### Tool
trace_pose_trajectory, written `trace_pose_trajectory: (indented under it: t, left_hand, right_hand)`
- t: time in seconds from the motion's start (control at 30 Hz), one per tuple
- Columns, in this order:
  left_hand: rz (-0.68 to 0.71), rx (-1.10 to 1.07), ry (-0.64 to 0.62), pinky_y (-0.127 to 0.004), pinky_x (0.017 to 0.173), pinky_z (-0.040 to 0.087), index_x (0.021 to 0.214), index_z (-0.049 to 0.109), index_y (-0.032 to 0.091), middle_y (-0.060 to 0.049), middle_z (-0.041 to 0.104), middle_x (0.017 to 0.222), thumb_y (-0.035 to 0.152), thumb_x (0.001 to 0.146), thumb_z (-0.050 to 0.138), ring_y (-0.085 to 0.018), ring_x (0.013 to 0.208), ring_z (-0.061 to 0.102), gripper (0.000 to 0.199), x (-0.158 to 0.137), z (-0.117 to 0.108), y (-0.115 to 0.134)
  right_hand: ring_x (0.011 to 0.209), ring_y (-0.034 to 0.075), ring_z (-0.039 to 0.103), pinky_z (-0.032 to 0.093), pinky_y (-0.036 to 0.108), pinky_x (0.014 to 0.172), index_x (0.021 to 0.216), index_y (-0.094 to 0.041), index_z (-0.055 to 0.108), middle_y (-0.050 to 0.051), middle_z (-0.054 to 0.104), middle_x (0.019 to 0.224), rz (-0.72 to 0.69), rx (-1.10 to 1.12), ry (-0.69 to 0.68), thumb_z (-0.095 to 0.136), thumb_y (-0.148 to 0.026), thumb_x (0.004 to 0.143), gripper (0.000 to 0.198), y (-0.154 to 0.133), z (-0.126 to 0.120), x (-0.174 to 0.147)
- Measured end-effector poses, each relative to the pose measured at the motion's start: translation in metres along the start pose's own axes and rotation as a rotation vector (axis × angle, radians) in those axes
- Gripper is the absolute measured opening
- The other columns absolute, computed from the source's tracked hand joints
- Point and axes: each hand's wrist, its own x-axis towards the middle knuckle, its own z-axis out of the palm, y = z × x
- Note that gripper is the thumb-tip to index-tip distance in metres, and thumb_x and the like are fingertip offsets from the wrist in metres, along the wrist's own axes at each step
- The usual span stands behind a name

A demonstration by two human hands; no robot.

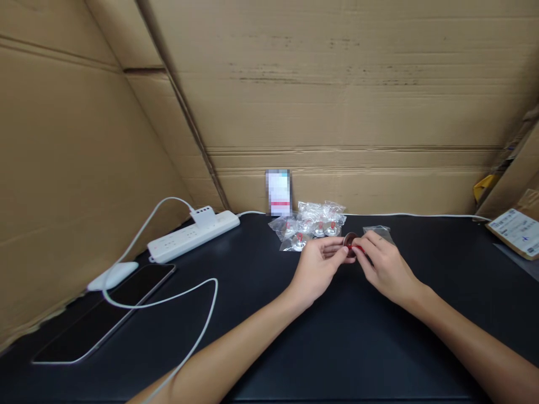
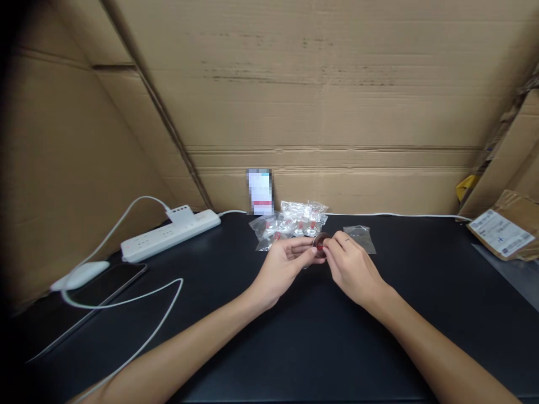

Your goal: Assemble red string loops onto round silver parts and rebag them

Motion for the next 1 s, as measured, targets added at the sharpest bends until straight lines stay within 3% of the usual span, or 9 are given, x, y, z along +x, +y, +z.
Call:
trace_pose_trajectory:
  t: [0.27, 0.6, 0.83, 1.0]
  left_hand:
    - [0.067, 0.021, -0.047, -0.042, 0.088, 0.057, 0.107, 0.070, 0.012, -0.010, 0.070, 0.108, 0.024, 0.082, 0.066, -0.022, 0.093, 0.068, 0.028, -0.002, 0.002, -0.007]
    - [0.055, 0.030, -0.081, -0.043, 0.092, 0.055, 0.105, 0.071, 0.014, -0.009, 0.070, 0.107, 0.025, 0.082, 0.065, -0.022, 0.096, 0.067, 0.026, -0.005, 0.003, -0.010]
    - [0.046, 0.017, 0.022, -0.041, 0.082, 0.059, 0.094, 0.070, 0.009, -0.011, 0.071, 0.090, 0.029, 0.078, 0.069, -0.020, 0.080, 0.069, 0.026, 0.000, -0.002, -0.009]
    - [0.047, 0.078, 0.072, -0.034, 0.074, 0.060, 0.085, 0.067, 0.012, -0.005, 0.068, 0.080, 0.026, 0.076, 0.070, -0.016, 0.071, 0.067, 0.017, 0.001, -0.004, -0.008]
  right_hand:
    - [0.078, 0.020, 0.057, 0.049, 0.034, 0.072, 0.097, -0.014, 0.058, 0.009, 0.057, 0.087, 0.053, -0.097, 0.031, 0.040, -0.017, 0.096, 0.019, -0.003, 0.001, -0.001]
    - [0.072, 0.018, 0.057, 0.048, 0.031, 0.066, 0.090, -0.017, 0.059, 0.007, 0.058, 0.083, 0.156, 0.033, 0.048, 0.043, -0.016, 0.094, 0.017, -0.006, 0.006, -0.004]
    - [0.074, 0.017, 0.063, 0.050, 0.030, 0.067, 0.090, -0.018, 0.065, 0.006, 0.066, 0.082, 0.144, 0.138, 0.171, 0.051, -0.016, 0.091, 0.014, -0.013, 0.003, 0.000]
    - [0.073, 0.018, 0.066, 0.052, 0.031, 0.069, 0.095, -0.019, 0.066, 0.006, 0.071, 0.086, 0.155, 0.170, 0.159, 0.052, -0.016, 0.090, 0.015, -0.016, 0.003, 0.000]
